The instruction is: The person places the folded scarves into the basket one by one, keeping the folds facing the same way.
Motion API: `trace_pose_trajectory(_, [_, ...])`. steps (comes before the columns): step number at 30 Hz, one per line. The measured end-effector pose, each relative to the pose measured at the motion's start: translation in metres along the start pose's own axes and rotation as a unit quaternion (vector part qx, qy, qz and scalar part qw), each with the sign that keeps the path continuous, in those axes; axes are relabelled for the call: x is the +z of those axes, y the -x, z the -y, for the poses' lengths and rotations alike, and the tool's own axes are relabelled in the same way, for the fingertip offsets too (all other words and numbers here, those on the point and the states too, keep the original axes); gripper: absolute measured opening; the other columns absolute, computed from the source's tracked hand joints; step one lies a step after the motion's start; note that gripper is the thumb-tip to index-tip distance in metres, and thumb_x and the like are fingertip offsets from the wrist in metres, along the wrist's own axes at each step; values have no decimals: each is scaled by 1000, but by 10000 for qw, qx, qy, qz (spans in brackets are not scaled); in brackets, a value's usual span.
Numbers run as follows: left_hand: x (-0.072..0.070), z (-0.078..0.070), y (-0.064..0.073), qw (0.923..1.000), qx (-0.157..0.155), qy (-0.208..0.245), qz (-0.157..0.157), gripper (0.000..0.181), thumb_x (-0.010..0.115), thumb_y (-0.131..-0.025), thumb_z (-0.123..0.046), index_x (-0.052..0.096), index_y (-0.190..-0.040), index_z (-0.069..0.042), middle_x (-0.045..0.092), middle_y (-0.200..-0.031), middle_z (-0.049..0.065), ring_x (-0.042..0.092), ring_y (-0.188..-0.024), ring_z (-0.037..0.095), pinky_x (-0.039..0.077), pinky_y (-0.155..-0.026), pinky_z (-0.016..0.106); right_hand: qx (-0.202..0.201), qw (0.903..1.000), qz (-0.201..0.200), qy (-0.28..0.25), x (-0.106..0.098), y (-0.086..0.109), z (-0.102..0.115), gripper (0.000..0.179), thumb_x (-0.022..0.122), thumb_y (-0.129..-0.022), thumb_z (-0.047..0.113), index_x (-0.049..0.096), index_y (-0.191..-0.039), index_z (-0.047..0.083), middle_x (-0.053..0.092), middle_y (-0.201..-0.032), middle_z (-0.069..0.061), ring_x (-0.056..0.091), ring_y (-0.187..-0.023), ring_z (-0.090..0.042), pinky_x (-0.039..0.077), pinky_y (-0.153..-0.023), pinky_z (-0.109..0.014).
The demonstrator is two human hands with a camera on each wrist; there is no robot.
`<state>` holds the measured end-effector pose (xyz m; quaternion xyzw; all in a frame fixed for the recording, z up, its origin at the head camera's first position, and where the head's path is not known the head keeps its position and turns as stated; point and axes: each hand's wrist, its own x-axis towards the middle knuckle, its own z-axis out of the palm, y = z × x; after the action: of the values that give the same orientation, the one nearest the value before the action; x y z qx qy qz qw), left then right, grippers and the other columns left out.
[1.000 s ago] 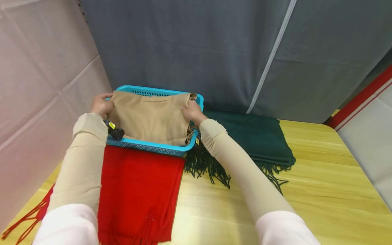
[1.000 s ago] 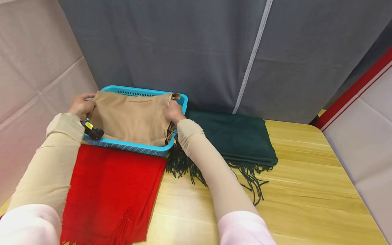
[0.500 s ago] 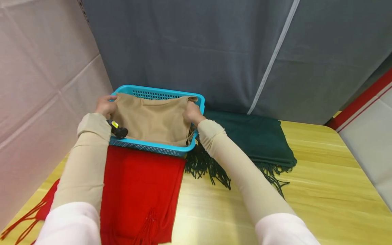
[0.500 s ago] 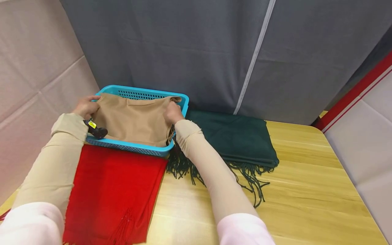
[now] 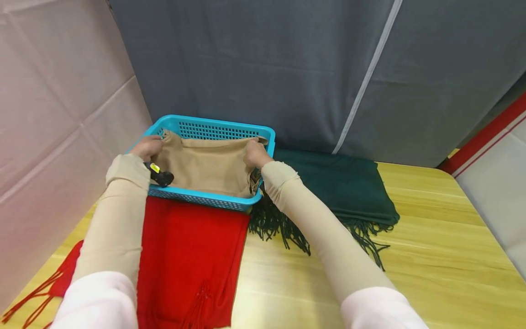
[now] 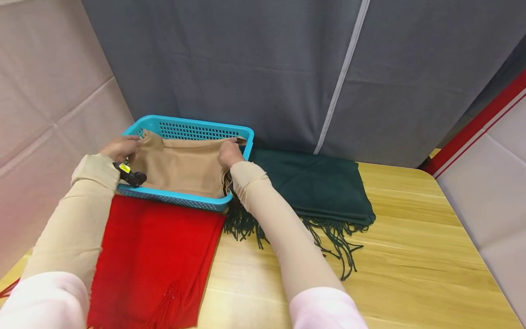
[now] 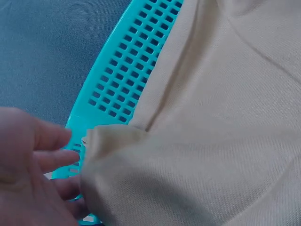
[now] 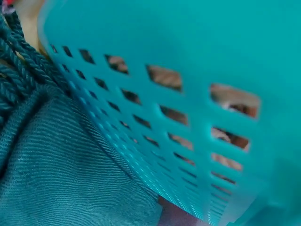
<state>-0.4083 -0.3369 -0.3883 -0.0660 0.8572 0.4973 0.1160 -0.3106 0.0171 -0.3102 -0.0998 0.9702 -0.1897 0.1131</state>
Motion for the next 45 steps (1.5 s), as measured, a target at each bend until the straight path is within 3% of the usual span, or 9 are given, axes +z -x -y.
trace_pose_trajectory(5, [32,-65,77,9983,-157,-470,315,56,34,-94,-34,25,-133,6,27,-121,28,40,-95,29,38,-81,34,-67,9999,-27,104,3,-4,0,24,37,-86,-2,58,-97,-10,54,-76,-18,21,-42,-11,22,-41,-21])
trace_pose_trajectory(8, [44,-91,112,9978,-292,-231,552,62,27,-95,-34,7,-139,5,7,-140,26,18,-122,31,17,-103,37,-92,10000,-39,5,5,-5,-1,24,40,-86,0,60,-74,-5,56,-76,-21,21,-42,-11,24,-42,-22])
trace_pose_trajectory(12, [49,-91,113,9983,-204,19,539,62,28,-95,-34,2,-140,2,-5,-145,19,0,-130,30,6,-106,41,-216,9996,-117,-129,4,-2,-2,30,42,-87,3,56,-62,0,52,-63,-16,22,-43,-11,26,-48,-22])
trace_pose_trajectory(16, [48,-90,108,9985,-30,-195,520,61,25,-96,-31,-3,-139,3,-7,-144,21,0,-131,35,8,-105,45,-294,9971,-174,-679,3,5,-4,39,42,-88,5,40,-121,-16,47,-56,-10,20,-40,-10,26,-47,-23])
trace_pose_trajectory(20, [45,-93,111,9977,279,-409,455,61,23,-96,-32,5,-137,10,11,-139,29,13,-127,39,15,-103,46,-462,9910,-251,-1231,0,13,-7,66,45,-90,12,5,-139,-4,53,-114,-17,56,-93,-16,44,-77,-26])
trace_pose_trajectory(23, [42,-94,113,9980,277,-376,415,65,22,-95,-36,4,-137,11,10,-139,30,9,-128,39,12,-104,47,-640,9838,-289,-1649,-6,20,-8,65,46,-92,18,7,-141,2,13,-146,-11,17,-131,-21,25,-102,-33])
trace_pose_trajectory(29, [37,-100,119,9986,483,-137,153,74,28,-93,-43,0,-137,9,-3,-143,25,-2,-130,37,4,-105,45,-1039,9653,-527,-2336,-16,39,-11,60,46,-93,23,15,-142,9,18,-145,-5,21,-130,-18,28,-101,-35])
trace_pose_trajectory(33, [34,-105,131,9971,751,-116,-34,76,31,-92,-45,0,-137,8,-1,-143,23,-2,-131,35,3,-106,43,-1560,9468,-801,-2699,-17,59,-16,54,46,-93,21,22,-140,10,24,-143,-4,28,-127,-17,33,-97,-34])
trace_pose_trajectory(45, [14,-90,204,9878,1486,-25,-463,66,36,-93,-41,9,-142,-6,10,-145,18,14,-131,27,12,-106,39,-2154,8580,-684,-4612,-19,128,-35,46,48,-91,9,35,-135,6,39,-135,-6,36,-123,-13,34,-97,-29])
